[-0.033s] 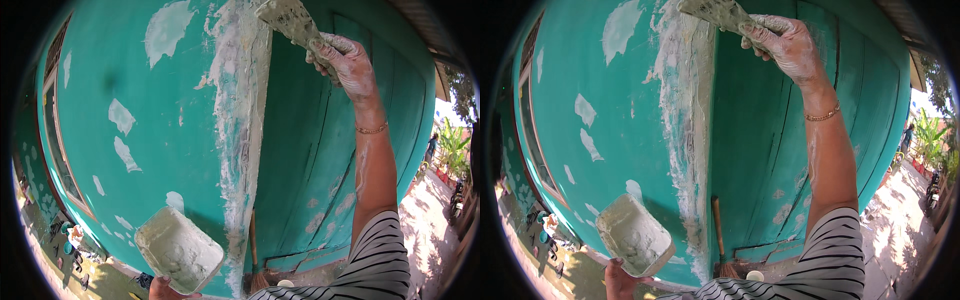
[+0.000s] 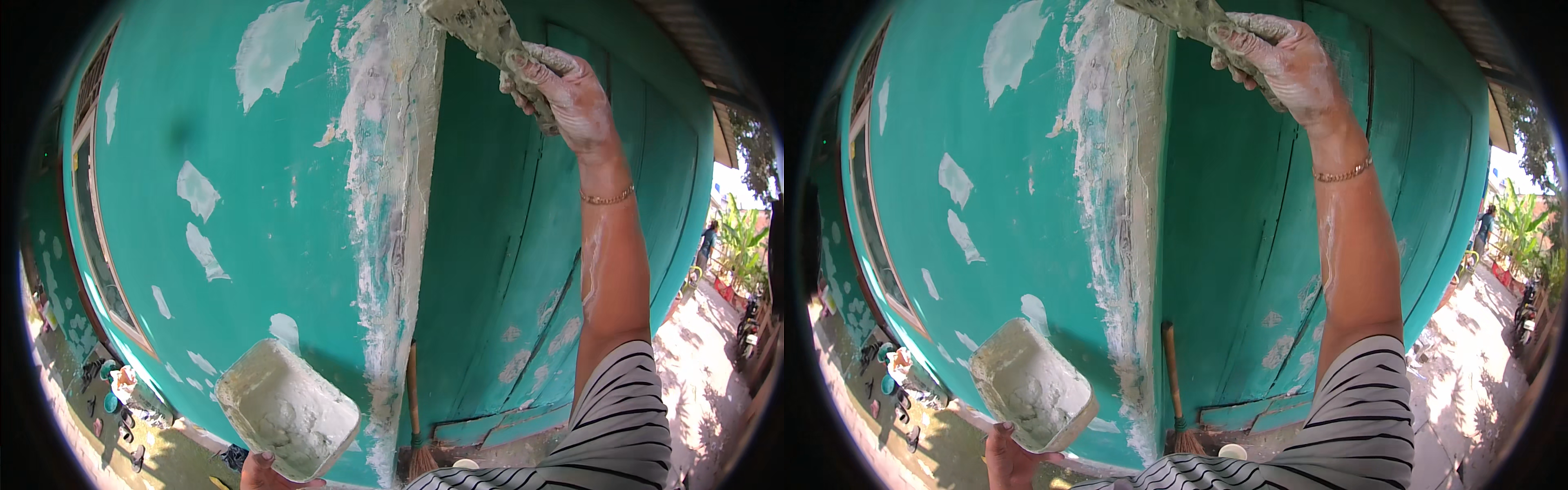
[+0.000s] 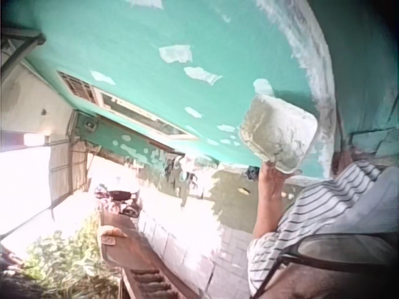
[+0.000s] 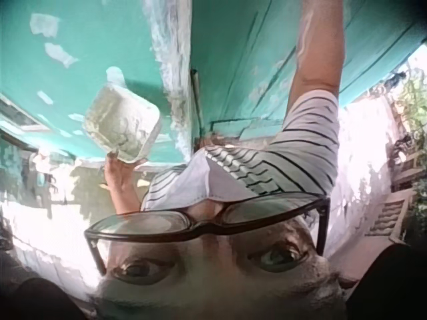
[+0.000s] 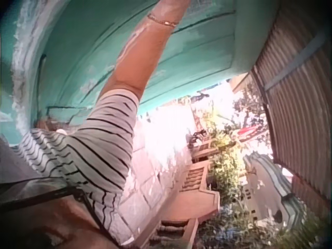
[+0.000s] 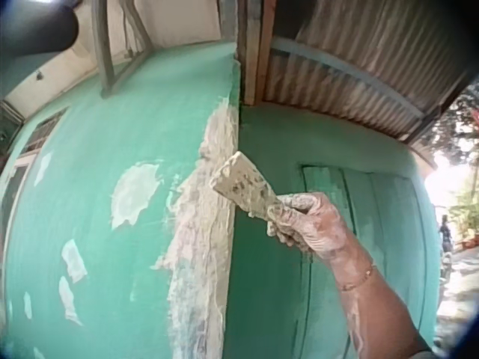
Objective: The person applies wall filler to a damaged exterior corner using a putty knife, repeatedly scooping material from a plastic container and smoothing it over the surface.
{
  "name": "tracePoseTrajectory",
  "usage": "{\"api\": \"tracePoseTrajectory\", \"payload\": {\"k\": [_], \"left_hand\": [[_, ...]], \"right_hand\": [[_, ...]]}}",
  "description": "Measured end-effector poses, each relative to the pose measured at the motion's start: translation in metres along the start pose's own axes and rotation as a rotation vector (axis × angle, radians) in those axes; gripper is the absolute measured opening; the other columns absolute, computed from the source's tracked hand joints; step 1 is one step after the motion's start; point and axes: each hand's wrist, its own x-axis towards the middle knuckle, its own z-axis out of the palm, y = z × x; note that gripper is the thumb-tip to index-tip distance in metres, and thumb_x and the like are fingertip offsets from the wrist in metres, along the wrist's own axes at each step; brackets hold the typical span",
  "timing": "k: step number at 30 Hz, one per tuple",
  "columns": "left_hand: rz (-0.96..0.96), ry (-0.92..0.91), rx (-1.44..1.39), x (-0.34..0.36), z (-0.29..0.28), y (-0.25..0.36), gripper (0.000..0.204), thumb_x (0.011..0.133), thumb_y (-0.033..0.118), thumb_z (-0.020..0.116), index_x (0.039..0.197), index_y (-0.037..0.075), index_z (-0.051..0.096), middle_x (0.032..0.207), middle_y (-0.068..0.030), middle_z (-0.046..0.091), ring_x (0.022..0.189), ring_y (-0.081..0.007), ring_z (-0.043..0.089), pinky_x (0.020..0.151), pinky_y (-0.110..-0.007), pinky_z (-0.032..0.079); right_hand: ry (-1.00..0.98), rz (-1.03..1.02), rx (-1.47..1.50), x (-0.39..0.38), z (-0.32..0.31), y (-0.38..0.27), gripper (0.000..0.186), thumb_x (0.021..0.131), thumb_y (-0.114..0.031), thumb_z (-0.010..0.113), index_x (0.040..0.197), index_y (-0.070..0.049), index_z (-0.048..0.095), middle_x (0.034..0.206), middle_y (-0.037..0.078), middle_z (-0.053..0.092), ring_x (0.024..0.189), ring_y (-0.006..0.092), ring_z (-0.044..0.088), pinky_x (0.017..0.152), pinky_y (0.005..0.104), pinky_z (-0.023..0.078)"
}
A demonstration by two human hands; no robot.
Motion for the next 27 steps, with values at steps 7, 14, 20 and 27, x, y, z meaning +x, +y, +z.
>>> {"api": "tracePoseTrajectory", "payload": {"k": [7, 14, 20, 27], "left_hand": [[0.098, 0.201, 0.059, -0.008, 0.001, -0.01, 0.064, 0.096, 0.041, 0.054, 0.144, 0.0, 0.043, 0.141, -0.022, 0.053, 0.125, -0.0423, 0.055, 0.081, -0.066, 0.057], [0.165, 0.298, 0.06, -0.018, -0.011, -0.01, 0.065, 0.097, 0.042, 0.05, 0.147, 0.001, 0.041, 0.144, -0.0207, 0.051, 0.127, -0.0411, 0.054, 0.083, -0.065, 0.056], [0.183, 0.312, 0.054, -0.021, -0.012, -0.001, 0.066, 0.096, 0.041, 0.053, 0.148, 0.002, 0.039, 0.145, -0.0195, 0.05, 0.127, -0.0394, 0.054, 0.082, -0.063, 0.057], [0.18, 0.188, 0.045, -0.025, -0.035, 0.006, 0.067, 0.094, 0.043, 0.056, 0.147, 0.004, 0.041, 0.143, -0.0188, 0.052, 0.126, -0.0374, 0.055, 0.082, -0.063, 0.057]], "right_hand": [[-0.231, 0.143, 0.18, 0.072, -0.031, 0.075, 0.026, 0.098, -0.028, 0.066, 0.112, -0.005, 0.069, 0.079, 0.002, 0.066, 0.056, 0.0058, 0.056, 0.045, 0.0178, 0.043], [-0.261, 0.301, 0.08, 0.069, -0.033, 0.079, 0.028, 0.097, -0.027, 0.067, 0.11, -0.002, 0.069, 0.07, -0.001, 0.059, 0.047, 0.0015, 0.044, 0.04, 0.016, 0.032], [-0.25, 0.387, -0.116, 0.061, -0.038, 0.041, 0.029, 0.098, -0.028, 0.066, 0.11, -0.001, 0.068, 0.069, -0.002, 0.058, 0.045, 0.0002, 0.041, 0.039, 0.016, 0.031], [-0.101, 0.345, -0.214, 0.037, -0.031, 0.021, 0.03, 0.097, -0.029, 0.067, 0.112, -0.002, 0.07, 0.072, -0.001, 0.062, 0.05, 0.0016, 0.046, 0.043, 0.0183, 0.035]]}}
